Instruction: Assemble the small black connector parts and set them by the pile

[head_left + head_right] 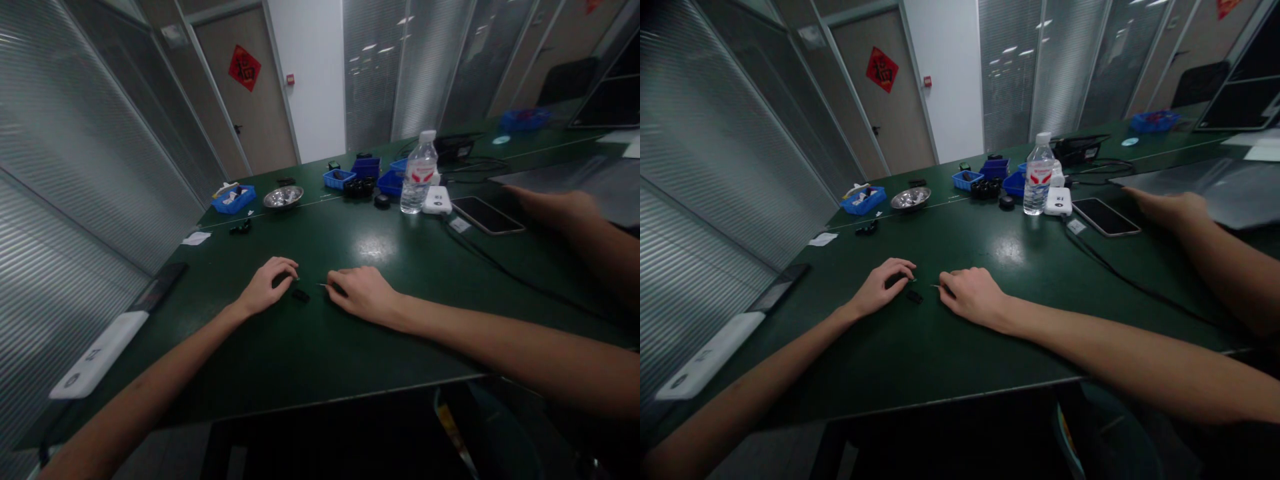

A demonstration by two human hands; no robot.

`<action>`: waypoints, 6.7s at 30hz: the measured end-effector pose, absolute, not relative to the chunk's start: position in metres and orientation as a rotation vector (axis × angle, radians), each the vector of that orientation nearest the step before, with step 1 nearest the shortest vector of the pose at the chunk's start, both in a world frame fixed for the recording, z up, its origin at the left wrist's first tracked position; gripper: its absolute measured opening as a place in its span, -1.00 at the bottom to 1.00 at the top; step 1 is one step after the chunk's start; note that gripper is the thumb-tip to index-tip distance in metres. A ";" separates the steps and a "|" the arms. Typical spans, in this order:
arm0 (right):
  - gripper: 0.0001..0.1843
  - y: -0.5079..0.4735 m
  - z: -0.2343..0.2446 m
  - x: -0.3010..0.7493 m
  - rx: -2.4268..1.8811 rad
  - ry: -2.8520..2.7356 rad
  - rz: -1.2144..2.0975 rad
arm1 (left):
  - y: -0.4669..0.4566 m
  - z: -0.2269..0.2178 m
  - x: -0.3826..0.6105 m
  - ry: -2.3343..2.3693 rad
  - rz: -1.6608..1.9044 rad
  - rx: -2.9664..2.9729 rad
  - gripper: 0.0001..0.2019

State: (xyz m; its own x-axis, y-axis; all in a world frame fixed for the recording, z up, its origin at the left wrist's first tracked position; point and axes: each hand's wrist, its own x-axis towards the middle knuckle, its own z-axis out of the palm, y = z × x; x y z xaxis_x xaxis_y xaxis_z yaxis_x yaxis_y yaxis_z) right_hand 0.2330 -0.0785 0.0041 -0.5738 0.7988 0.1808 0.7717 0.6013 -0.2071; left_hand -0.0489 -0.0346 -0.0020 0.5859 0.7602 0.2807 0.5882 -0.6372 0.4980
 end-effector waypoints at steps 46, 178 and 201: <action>-0.71 -0.078 0.003 0.235 -1.280 -2.579 0.179 | -0.032 0.005 -0.055 0.752 0.493 2.126 -0.80; -0.72 -0.080 0.004 0.238 -1.245 -2.578 0.182 | 0.053 -0.025 -0.222 2.682 0.192 2.411 -0.53; -0.72 -0.080 0.007 0.237 -1.270 -2.592 0.242 | 0.051 -0.017 -0.220 2.632 0.219 2.364 -0.56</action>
State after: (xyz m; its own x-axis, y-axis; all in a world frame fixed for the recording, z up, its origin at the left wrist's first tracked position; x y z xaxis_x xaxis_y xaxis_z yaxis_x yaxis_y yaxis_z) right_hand 0.2371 -0.0802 0.0073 -0.5913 0.7934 0.1445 0.7529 0.6073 -0.2537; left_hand -0.2202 0.0514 -0.0170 -0.0659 0.9266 0.3702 0.9751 0.1386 -0.1733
